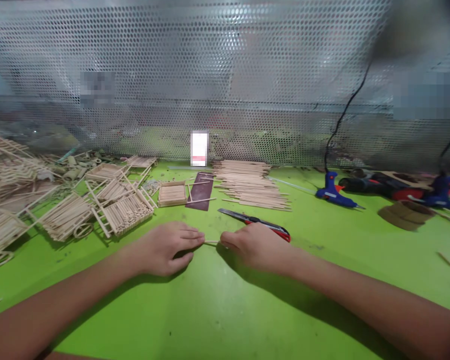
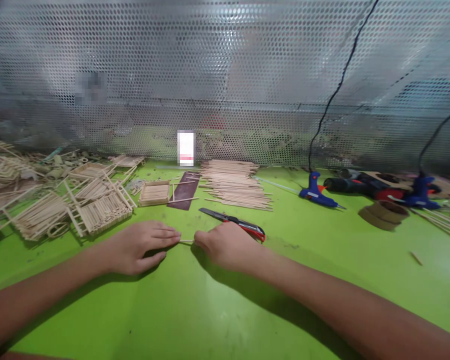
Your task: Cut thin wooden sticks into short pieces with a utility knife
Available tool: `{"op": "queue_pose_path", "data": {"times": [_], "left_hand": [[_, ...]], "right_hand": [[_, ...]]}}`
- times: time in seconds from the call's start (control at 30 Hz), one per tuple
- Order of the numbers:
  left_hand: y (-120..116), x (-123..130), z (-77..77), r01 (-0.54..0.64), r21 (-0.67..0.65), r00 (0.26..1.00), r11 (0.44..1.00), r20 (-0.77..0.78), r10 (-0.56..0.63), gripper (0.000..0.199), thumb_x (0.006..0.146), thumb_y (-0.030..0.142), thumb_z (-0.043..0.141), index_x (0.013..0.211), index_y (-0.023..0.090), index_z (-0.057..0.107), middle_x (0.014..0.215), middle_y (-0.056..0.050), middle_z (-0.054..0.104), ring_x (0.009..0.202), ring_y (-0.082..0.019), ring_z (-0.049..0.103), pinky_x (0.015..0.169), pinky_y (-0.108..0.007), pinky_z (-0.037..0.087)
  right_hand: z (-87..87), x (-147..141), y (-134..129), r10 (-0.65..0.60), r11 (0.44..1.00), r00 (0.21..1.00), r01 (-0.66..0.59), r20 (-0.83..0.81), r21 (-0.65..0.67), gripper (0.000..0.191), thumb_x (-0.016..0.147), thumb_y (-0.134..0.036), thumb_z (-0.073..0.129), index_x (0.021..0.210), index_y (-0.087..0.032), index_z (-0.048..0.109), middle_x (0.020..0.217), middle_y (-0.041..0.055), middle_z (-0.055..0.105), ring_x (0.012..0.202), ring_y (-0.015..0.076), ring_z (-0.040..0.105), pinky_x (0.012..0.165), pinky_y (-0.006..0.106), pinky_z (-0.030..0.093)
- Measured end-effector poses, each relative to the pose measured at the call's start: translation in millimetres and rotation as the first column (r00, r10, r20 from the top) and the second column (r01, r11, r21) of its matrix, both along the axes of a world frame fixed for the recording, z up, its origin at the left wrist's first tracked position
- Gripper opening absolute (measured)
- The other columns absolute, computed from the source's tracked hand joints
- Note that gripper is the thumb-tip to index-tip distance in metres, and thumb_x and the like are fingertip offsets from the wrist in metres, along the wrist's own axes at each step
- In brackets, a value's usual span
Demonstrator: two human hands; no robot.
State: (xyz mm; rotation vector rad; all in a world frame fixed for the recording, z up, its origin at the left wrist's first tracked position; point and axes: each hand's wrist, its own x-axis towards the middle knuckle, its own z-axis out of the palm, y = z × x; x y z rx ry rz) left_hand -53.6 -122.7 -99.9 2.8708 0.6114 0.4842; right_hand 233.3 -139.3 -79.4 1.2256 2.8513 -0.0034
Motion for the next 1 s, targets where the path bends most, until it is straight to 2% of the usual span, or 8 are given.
{"op": "queue_pose_path", "data": {"times": [0.23,0.3,0.4,0.57,0.67,1.0], "left_hand": [[-3.0,2.9,3.3,-0.002,0.039,0.999,0.999,-0.047,0.004,0.045,0.096,0.021,0.058,0.139,0.011,0.068,0.136,-0.013,0.072,0.120,-0.027,0.072,0.109,-0.049,0.058],[-3.7,3.6,4.1,-0.017,0.019,0.998,1.000,-0.058,0.018,0.047,0.094,0.022,0.061,0.139,0.011,0.068,0.137,-0.013,0.072,0.121,-0.028,0.072,0.110,-0.050,0.058],[-1.5,4.7,3.6,-0.050,-0.032,0.998,0.998,-0.043,0.048,0.041,0.096,0.024,0.063,0.135,0.016,0.071,0.136,-0.010,0.073,0.120,-0.027,0.073,0.112,-0.052,0.055],[7.3,5.4,-1.7,-0.079,-0.077,0.996,0.994,0.030,0.082,0.026,0.101,0.025,0.061,0.119,0.020,0.079,0.122,-0.007,0.080,0.109,-0.024,0.077,0.102,-0.045,0.059],[10.1,4.6,-3.9,-0.096,-0.078,0.994,0.992,0.050,0.100,0.022,0.101,0.026,0.064,0.116,0.021,0.080,0.117,-0.006,0.081,0.104,-0.023,0.077,0.094,-0.042,0.060],[13.5,5.1,-11.1,-0.059,0.002,0.987,0.998,0.149,0.058,0.013,0.101,0.022,0.067,0.098,0.019,0.080,0.091,-0.003,0.082,0.081,-0.019,0.074,0.083,-0.038,0.055]], "right_hand": [[5.1,-5.0,0.3,-0.032,0.999,0.996,0.032,0.086,-0.004,0.011,0.095,-0.016,0.059,0.088,-0.021,0.067,0.057,-0.0003,0.060,0.042,0.0129,0.039,0.050,0.031,0.019],[3.8,-5.1,-0.1,-0.026,1.000,0.997,0.026,0.079,-0.003,0.010,0.095,-0.016,0.059,0.089,-0.021,0.066,0.057,-0.0007,0.059,0.042,0.0127,0.038,0.050,0.032,0.018],[-0.2,-3.9,-1.2,-0.019,1.000,0.999,0.019,0.039,-0.020,0.013,0.099,-0.019,0.054,0.090,-0.020,0.063,0.059,-0.0010,0.059,0.044,0.0128,0.038,0.050,0.032,0.018],[-9.2,-0.5,-1.0,-0.002,0.998,1.000,0.000,-0.030,-0.062,0.026,0.109,-0.029,0.042,0.094,-0.019,0.060,0.063,-0.0002,0.061,0.048,0.0127,0.040,0.053,0.031,0.019],[-13.8,1.1,0.0,0.013,0.998,0.998,-0.018,-0.067,-0.062,0.030,0.111,-0.033,0.039,0.093,-0.019,0.059,0.064,-0.0005,0.061,0.049,0.0125,0.038,0.054,0.031,0.018],[-22.6,3.3,0.6,0.064,0.998,0.986,-0.066,-0.153,-0.011,0.030,0.112,-0.037,0.041,0.095,-0.019,0.059,0.067,0.0002,0.063,0.052,0.0126,0.041,0.055,0.031,0.019]]}}
